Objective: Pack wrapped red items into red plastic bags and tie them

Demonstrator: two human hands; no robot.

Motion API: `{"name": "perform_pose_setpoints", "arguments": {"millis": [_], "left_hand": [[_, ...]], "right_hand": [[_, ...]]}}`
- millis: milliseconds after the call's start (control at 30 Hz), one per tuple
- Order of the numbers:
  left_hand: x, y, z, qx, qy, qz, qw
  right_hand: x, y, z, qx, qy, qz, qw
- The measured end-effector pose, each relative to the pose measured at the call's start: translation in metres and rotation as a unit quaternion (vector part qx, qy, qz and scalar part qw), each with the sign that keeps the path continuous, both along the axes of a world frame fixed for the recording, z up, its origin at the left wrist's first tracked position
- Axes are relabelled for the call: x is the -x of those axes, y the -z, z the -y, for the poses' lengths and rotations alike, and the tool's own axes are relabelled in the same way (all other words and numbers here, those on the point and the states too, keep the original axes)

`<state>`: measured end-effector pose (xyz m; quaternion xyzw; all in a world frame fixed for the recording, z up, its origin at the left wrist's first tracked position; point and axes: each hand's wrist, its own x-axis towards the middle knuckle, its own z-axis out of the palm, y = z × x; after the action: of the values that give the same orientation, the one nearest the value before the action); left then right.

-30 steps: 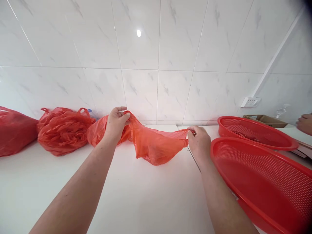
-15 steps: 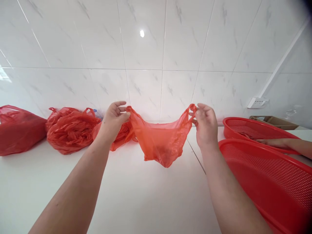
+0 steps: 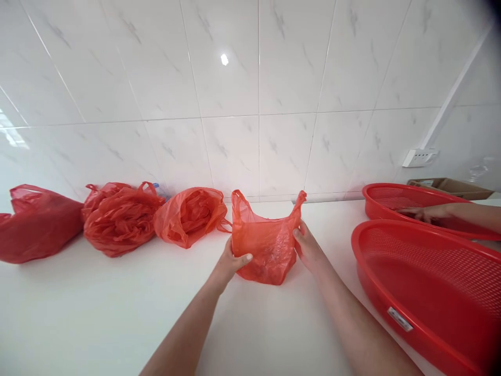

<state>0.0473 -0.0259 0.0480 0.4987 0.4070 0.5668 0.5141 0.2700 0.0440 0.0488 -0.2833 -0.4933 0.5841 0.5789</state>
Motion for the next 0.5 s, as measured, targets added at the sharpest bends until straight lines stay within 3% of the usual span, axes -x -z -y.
{"name": "perform_pose_setpoints", "arguments": {"millis": [67, 167, 300, 400, 500], "left_hand": [[-0.017, -0.003, -0.009, -0.026, 0.021, 0.029, 0.999], [-0.028, -0.008, -0.021, 0.024, -0.003, 0.055, 0.998], [-0.028, -0.009, -0.034, 0.073, -0.05, 0.199, 0.976], [-0.025, -0.003, -0.042, 0.102, -0.036, 0.283, 0.953], [-0.023, 0.012, -0.049, 0.12, 0.002, 0.289, 0.95]], "right_hand": [[0.01, -0.004, 0.005, 0.037, -0.038, -0.003, 0.999], [0.016, -0.013, 0.005, 0.083, -0.013, 0.003, 0.996], [0.013, -0.03, -0.006, 0.074, 0.016, -0.124, 0.989], [0.017, -0.036, -0.014, 0.073, -0.011, -0.183, 0.98], [0.029, -0.025, -0.019, 0.098, -0.017, -0.174, 0.98]]}}
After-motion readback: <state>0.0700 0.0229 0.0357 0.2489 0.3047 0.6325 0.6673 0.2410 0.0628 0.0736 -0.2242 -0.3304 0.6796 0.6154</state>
